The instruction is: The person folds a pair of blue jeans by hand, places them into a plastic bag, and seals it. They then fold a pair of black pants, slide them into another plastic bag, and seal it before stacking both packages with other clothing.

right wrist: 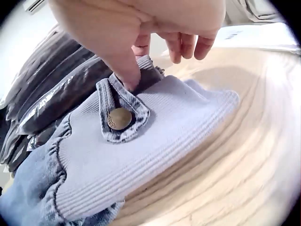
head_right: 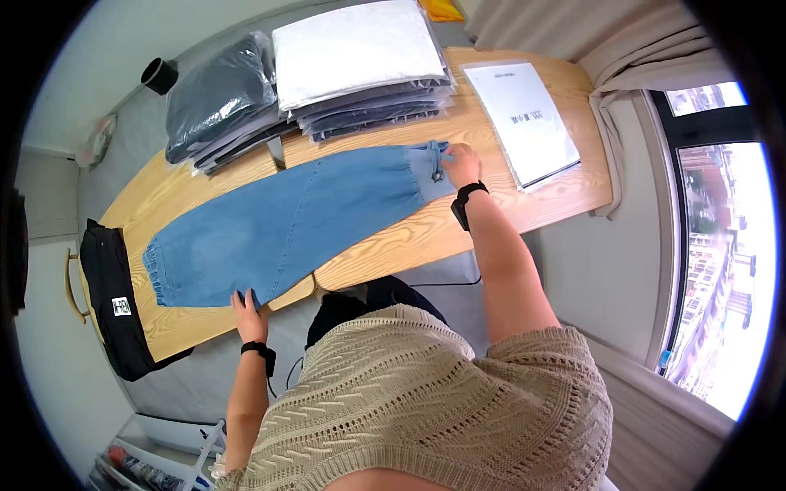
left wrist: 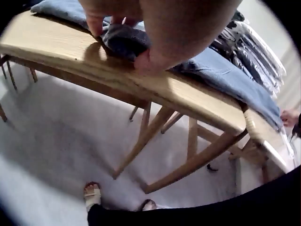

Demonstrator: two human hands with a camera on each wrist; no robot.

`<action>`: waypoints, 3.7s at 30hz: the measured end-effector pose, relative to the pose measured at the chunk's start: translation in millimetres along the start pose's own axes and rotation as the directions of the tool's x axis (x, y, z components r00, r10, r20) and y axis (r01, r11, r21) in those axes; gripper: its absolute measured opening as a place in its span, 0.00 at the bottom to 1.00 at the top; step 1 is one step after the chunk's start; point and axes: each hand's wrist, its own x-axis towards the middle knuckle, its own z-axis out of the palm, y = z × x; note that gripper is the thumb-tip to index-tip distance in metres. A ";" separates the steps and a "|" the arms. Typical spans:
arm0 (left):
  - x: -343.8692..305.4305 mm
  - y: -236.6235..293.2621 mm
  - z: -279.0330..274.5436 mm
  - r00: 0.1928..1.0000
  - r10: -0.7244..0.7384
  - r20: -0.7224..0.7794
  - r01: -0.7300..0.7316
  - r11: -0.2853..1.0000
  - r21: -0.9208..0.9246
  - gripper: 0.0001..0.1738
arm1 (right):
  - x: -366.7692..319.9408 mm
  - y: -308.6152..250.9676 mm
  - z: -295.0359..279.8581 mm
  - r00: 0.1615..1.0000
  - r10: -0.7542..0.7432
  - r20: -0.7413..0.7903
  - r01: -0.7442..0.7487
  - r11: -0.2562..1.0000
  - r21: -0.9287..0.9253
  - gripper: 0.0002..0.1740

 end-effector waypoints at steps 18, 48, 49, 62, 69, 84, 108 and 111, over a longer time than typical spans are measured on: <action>2.0 3.7 16.8 0.983 -0.123 -0.136 0.154 0.957 0.244 0.18 | 13.7 10.2 32.8 0.875 0.474 0.100 -0.460 0.877 -0.137 0.40; 7.3 7.2 -49.1 0.824 0.543 -0.161 -0.564 0.810 -0.160 0.06 | -245.5 -275.3 123.1 0.474 -0.827 0.301 0.842 0.526 0.120 0.36; 7.6 7.7 -50.3 0.806 0.563 -0.186 -0.591 0.787 -0.176 0.06 | -245.5 -274.5 129.4 0.512 -0.805 0.298 0.828 0.556 0.079 0.36; 43.7 -77.1 -17.7 0.824 0.551 -0.131 -0.540 0.834 0.110 0.23 | -251.2 -258.9 136.5 0.570 -0.766 0.296 0.787 0.613 0.070 0.31; 50.1 -133.3 -17.6 0.876 0.475 -0.084 -0.458 0.873 0.164 0.31 | -242.7 -239.4 144.9 0.619 -0.731 0.286 0.779 0.618 -0.108 0.30; 54.3 -172.7 -38.1 0.963 0.255 -0.093 -0.269 0.937 -0.220 0.07 | -195.3 -227.2 126.4 0.719 -0.599 0.352 0.575 0.798 0.182 0.16; 77.5 -155.0 -27.7 0.964 0.256 -0.071 -0.242 0.956 0.164 0.20 | -207.9 -333.9 201.1 0.770 -0.627 0.121 0.626 0.778 0.044 0.10; 79.0 -149.4 -28.4 0.978 0.209 0.010 -0.207 0.955 0.213 0.19 | -203.7 -332.8 213.2 0.807 -0.559 0.192 0.576 0.816 -0.044 0.11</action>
